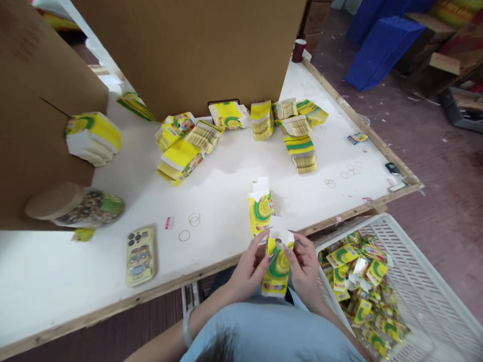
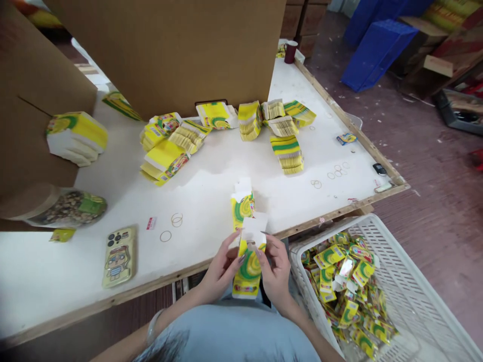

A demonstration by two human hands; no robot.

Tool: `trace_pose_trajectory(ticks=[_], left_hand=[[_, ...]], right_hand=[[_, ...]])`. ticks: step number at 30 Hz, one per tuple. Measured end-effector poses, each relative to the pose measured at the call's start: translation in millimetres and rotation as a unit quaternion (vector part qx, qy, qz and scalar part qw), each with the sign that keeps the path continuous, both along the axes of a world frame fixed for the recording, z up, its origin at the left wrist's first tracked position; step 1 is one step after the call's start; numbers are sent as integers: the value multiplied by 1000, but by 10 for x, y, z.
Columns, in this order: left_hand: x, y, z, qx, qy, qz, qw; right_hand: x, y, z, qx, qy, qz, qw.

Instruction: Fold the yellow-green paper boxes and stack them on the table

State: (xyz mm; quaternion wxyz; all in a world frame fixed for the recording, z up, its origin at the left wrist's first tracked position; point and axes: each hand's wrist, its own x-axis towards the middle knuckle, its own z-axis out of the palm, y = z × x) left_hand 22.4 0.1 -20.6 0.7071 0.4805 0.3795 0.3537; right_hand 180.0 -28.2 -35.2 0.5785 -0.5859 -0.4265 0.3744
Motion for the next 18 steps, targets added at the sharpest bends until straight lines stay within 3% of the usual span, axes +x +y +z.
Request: trace_pose_trajectory(ticks=[4, 8, 14, 18], left_hand=[[-162, -133, -33, -14, 3, -61, 998], [-153, -136, -27, 8, 42, -99, 994], [-27, -87, -24, 54, 78, -49, 994], [-63, -73, -4, 66, 75, -79, 992]], right_hand=[[69, -198, 24, -42, 52, 82, 994], [166, -266, 54, -49, 8, 125, 991], [245, -280, -13, -40, -18, 82, 996], [400, -292, -31, 33, -114, 186, 975]])
